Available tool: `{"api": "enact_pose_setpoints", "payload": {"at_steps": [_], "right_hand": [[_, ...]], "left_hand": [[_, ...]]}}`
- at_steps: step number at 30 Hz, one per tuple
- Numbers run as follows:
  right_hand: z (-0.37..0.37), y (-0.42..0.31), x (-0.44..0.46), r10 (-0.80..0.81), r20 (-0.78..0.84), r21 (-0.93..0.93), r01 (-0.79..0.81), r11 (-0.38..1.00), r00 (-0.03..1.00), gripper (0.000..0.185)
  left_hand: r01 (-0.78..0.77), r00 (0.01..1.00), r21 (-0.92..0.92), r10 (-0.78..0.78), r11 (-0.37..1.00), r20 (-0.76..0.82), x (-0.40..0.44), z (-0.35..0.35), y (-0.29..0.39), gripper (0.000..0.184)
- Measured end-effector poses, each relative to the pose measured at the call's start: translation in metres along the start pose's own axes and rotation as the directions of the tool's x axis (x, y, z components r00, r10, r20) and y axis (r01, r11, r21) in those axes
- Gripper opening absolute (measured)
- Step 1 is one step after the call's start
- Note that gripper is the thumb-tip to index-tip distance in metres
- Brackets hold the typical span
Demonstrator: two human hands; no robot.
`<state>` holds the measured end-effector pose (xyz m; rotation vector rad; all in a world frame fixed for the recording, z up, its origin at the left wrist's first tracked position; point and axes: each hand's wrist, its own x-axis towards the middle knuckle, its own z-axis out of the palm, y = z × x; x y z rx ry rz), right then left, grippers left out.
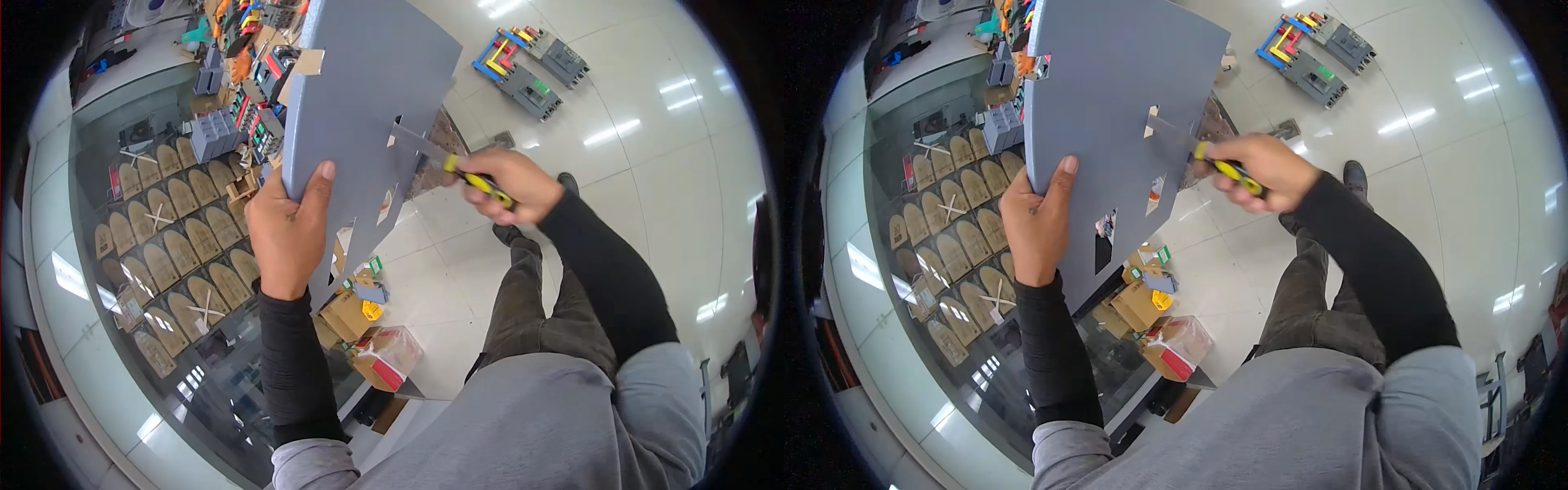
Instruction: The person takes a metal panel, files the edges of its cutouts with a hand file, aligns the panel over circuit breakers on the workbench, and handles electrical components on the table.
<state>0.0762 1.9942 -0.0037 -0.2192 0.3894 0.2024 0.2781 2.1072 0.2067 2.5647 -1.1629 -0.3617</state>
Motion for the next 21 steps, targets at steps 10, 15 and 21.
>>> {"api": "enact_pose_setpoints", "payload": {"at_steps": [10,15,21], "right_hand": [[-0.006,0.013,0.003,0.120,0.058,0.113,-0.126,0.986,0.991,0.039],[-0.009,0.024,-0.032,0.050,-0.024,-0.018,-0.051,0.999,0.998,0.043],[-0.073,0.070,-0.138,-0.210,-0.544,-0.592,-0.194,0.782,0.812,0.035]], "left_hand": [[0.016,1.000,0.011,-0.016,1.000,0.014,0.000,0.001,0.001,0.034],[0.008,1.000,-0.011,-0.008,1.000,0.014,0.004,0.000,-0.005,0.036],[0.041,0.997,-0.069,-0.036,0.997,0.074,0.010,-0.014,-0.009,0.039]]}}
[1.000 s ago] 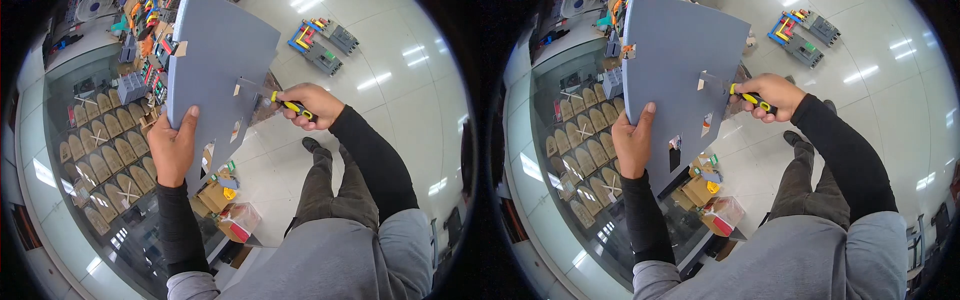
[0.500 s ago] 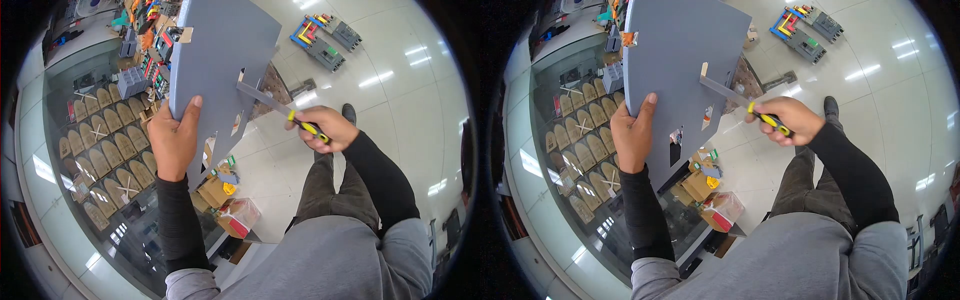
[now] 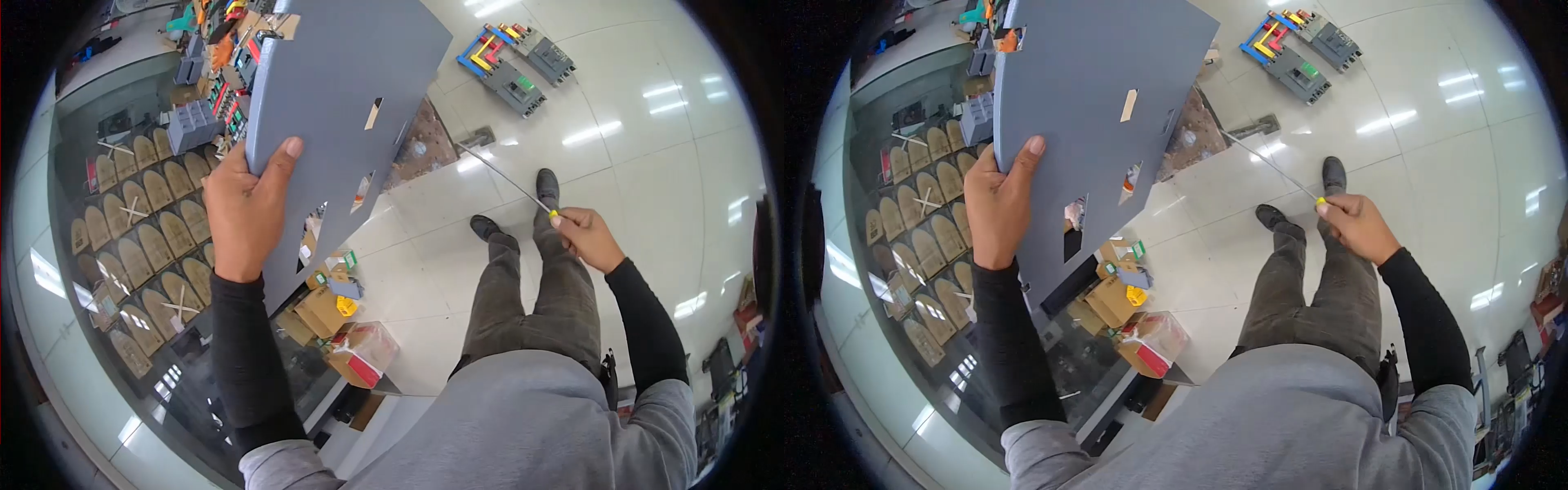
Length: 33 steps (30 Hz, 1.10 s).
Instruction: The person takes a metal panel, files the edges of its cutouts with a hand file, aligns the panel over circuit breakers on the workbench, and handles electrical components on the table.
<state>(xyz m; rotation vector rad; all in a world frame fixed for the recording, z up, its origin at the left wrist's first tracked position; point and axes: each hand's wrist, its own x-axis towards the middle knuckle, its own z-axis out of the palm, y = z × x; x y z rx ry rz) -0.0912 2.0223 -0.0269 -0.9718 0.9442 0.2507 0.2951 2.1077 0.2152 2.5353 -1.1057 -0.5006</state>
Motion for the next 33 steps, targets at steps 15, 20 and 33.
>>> {"api": "enact_pose_setpoints", "payload": {"at_steps": [15,20,33], "right_hand": [[0.086,0.122,-0.007,-0.447,-0.331,-0.347,0.334,0.877,0.831,0.032],[0.125,0.137,-0.006,-0.459,-0.471,-0.377,0.298,0.877,0.753,0.030],[0.216,0.134,0.035,-0.485,-0.653,-0.295,0.394,0.871,0.582,0.028]], "left_hand": [[-0.299,0.934,0.131,0.263,0.945,0.241,-0.011,-0.002,0.019,0.045],[-0.455,0.861,0.070,0.419,0.888,0.289,-0.003,-0.006,0.001,0.048],[-0.535,0.824,-0.033,0.530,0.844,0.199,-0.013,-0.011,-0.042,0.044]]}}
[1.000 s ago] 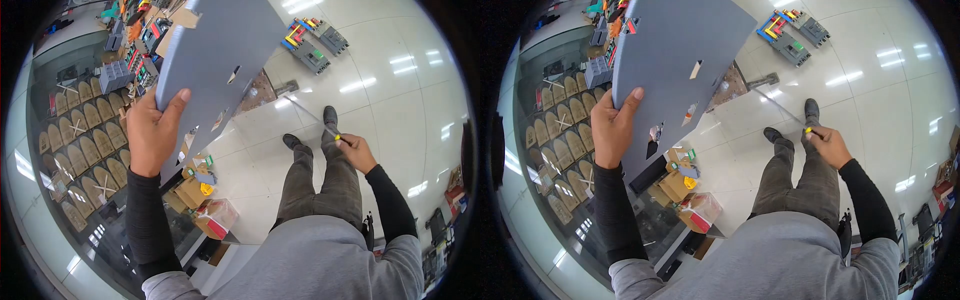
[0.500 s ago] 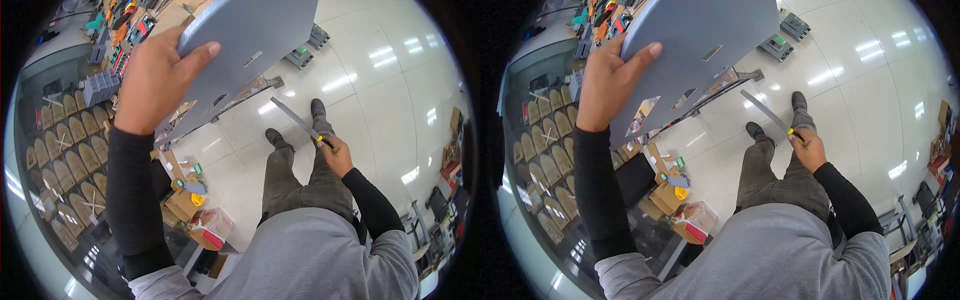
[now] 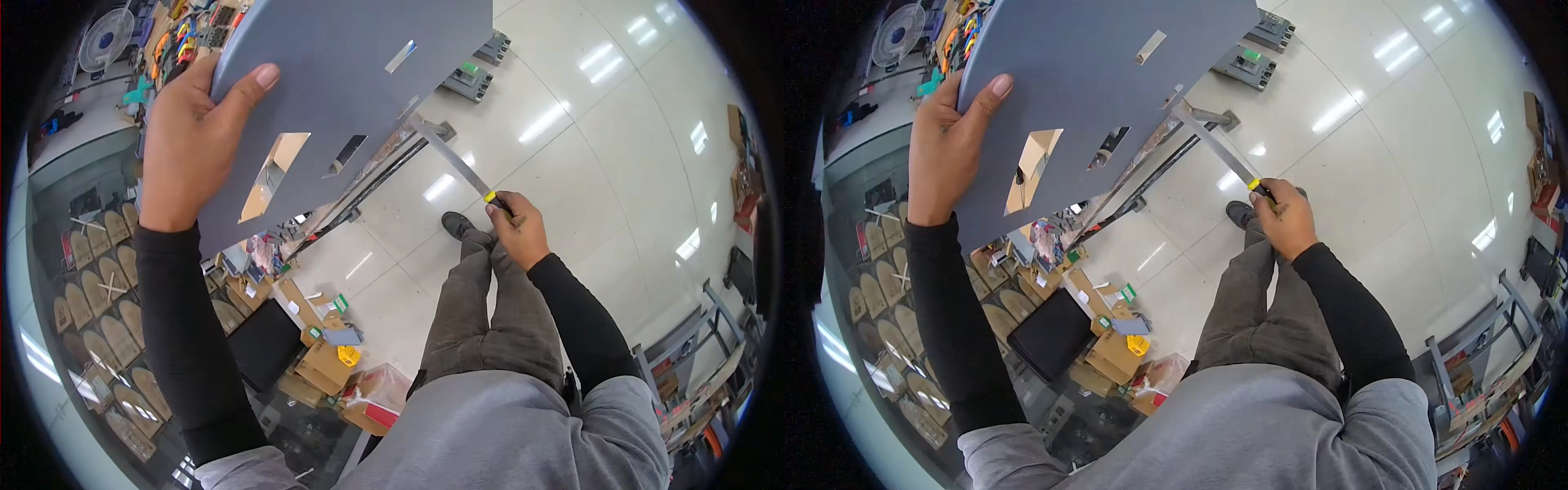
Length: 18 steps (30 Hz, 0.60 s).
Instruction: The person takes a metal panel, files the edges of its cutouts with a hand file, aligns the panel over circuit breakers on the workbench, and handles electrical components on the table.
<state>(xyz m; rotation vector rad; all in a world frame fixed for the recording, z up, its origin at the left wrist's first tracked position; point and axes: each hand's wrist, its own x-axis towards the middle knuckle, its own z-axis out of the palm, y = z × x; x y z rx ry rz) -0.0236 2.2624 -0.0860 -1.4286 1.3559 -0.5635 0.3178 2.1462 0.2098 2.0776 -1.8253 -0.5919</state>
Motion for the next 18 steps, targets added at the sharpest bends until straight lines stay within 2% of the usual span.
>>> {"api": "enact_pose_setpoints", "payload": {"at_steps": [3,4,6,10,13,16,18], "right_hand": [[-0.005,-0.003,0.001,0.074,0.033,0.065,-0.076,0.995,0.997,0.028],[-0.006,-0.003,0.002,0.110,0.053,0.096,-0.115,0.989,0.992,0.028],[-0.001,0.009,0.004,0.175,0.137,0.293,-0.209,0.933,0.975,0.028],[0.011,0.023,0.013,0.258,0.370,0.535,-0.431,0.726,0.893,0.028],[0.004,0.003,0.011,0.306,0.444,0.552,-0.526,0.647,0.842,0.026],[0.008,0.012,0.008,0.318,0.448,0.537,-0.536,0.652,0.836,0.027],[0.012,0.012,0.007,0.307,0.448,0.558,-0.531,0.638,0.840,0.026]], "left_hand": [[-0.021,1.000,0.031,0.020,0.999,0.016,0.001,0.006,0.012,0.043],[-0.010,1.000,0.107,0.008,0.994,0.022,-0.001,0.006,0.015,0.043],[0.004,1.000,0.258,-0.009,0.966,0.017,-0.007,0.008,0.021,0.042],[0.011,0.999,0.127,-0.006,0.992,-0.036,-0.026,0.019,0.026,0.041],[0.023,0.999,0.163,-0.018,0.986,-0.028,-0.025,0.019,0.025,0.040],[0.018,0.999,0.203,-0.007,0.979,-0.052,-0.022,0.018,0.023,0.039],[0.016,0.997,0.166,-0.004,0.986,-0.071,-0.022,0.020,0.024,0.039]]}}
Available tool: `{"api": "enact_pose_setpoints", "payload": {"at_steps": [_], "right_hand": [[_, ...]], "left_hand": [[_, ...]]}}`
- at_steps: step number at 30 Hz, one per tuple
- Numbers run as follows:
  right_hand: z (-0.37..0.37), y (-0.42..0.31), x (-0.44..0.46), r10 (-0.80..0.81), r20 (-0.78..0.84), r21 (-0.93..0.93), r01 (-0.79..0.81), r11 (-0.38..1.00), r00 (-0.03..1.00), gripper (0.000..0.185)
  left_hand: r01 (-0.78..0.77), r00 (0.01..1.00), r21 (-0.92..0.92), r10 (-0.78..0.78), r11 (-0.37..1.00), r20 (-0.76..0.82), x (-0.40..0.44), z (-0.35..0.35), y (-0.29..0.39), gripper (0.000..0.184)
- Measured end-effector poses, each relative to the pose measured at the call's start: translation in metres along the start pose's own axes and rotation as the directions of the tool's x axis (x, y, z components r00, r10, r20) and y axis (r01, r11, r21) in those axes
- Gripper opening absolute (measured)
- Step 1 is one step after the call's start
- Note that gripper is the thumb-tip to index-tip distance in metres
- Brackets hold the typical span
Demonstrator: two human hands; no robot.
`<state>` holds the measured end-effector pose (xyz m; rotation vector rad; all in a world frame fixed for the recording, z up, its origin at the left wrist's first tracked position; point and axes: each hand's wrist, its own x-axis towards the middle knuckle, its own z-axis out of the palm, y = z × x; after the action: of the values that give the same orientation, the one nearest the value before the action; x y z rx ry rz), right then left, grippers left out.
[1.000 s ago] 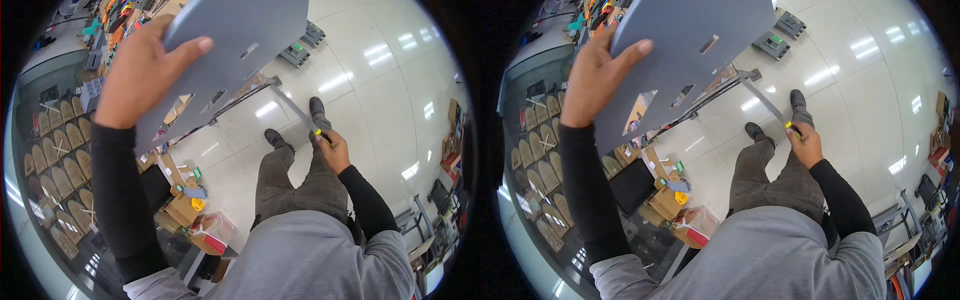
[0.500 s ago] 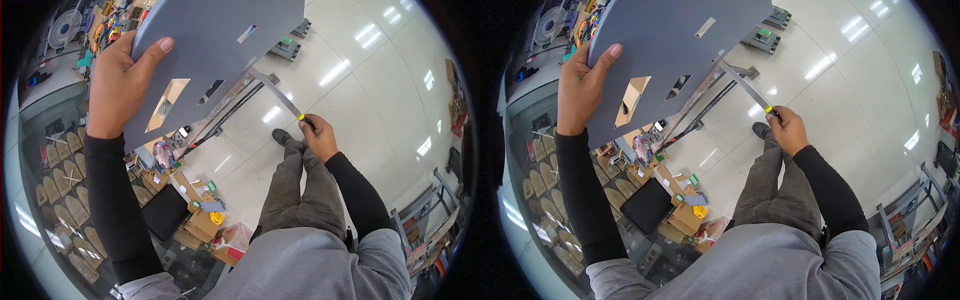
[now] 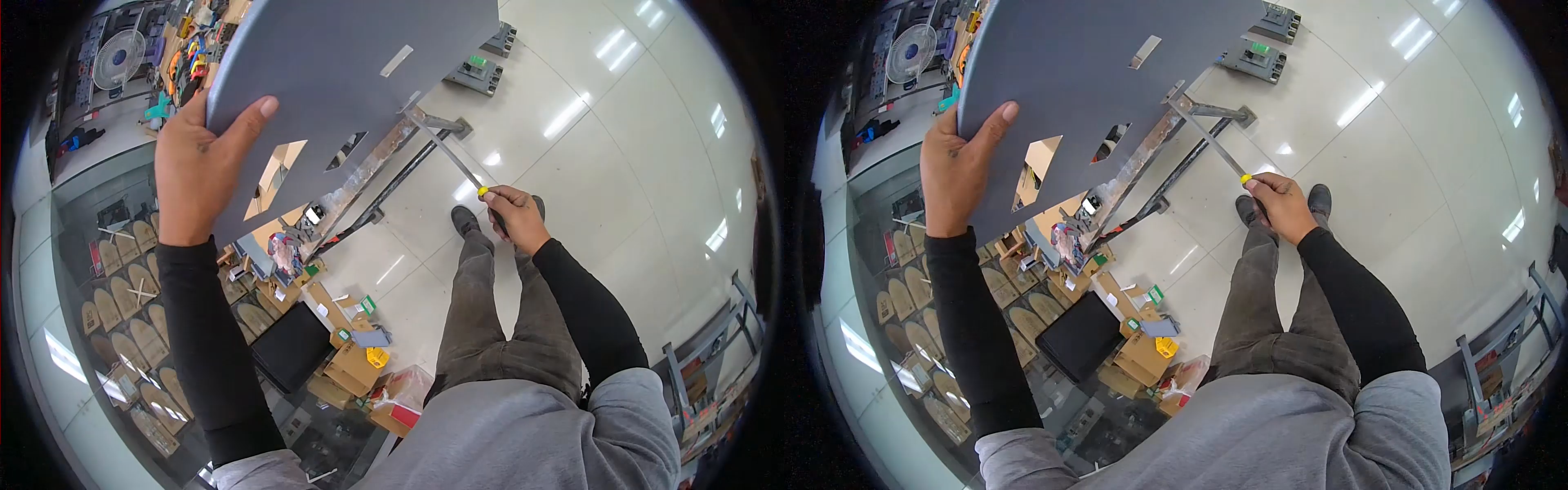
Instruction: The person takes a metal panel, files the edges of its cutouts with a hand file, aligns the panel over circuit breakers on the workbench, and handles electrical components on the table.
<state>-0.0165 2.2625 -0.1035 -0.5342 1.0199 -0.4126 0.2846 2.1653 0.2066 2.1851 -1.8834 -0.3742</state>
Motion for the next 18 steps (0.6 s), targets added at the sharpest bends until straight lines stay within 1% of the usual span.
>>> {"api": "enact_pose_setpoints", "payload": {"at_steps": [1,4,7,10,12,15,16,17,18], "right_hand": [[0.001,0.001,0.001,-0.006,0.001,0.010,0.006,1.000,1.000,0.026],[0.008,0.005,0.008,-0.031,-0.002,0.024,0.031,0.999,1.000,0.028],[0.020,0.002,0.017,0.007,0.002,-0.014,-0.007,1.000,1.000,0.031],[0.043,-0.016,0.062,-0.061,0.072,-0.100,0.068,0.993,0.996,0.034],[0.058,-0.030,0.113,-0.084,0.070,-0.088,0.090,0.992,0.994,0.034],[0.050,-0.032,0.096,-0.136,0.127,-0.141,0.154,0.978,0.982,0.034],[0.038,-0.025,0.071,-0.150,0.118,-0.144,0.167,0.976,0.982,0.034],[0.024,-0.013,0.054,-0.061,0.103,-0.067,0.068,0.995,0.993,0.034],[0.022,-0.015,0.038,-0.009,0.066,-0.086,0.015,0.996,0.998,0.034]], "left_hand": [[-0.001,1.000,-0.021,0.001,1.000,-0.010,0.001,0.001,0.000,0.039],[0.041,0.998,0.017,-0.041,0.999,0.039,0.005,-0.004,-0.002,0.040],[0.059,0.998,0.089,-0.061,0.994,0.023,0.004,-0.004,0.001,0.041],[0.038,0.999,0.049,-0.038,0.998,0.002,0.002,-0.001,0.000,0.042],[0.007,1.000,0.003,-0.007,1.000,-0.009,0.001,0.002,-0.003,0.042],[-0.005,1.000,-0.022,0.005,1.000,0.001,0.002,0.002,-0.002,0.040],[-0.001,1.000,-0.028,0.001,1.000,0.002,0.002,0.001,-0.003,0.040],[0.006,1.000,-0.016,-0.006,1.000,0.005,0.004,0.000,-0.003,0.040],[0.012,1.000,-0.002,-0.012,1.000,0.006,0.006,-0.002,-0.003,0.039]]}}
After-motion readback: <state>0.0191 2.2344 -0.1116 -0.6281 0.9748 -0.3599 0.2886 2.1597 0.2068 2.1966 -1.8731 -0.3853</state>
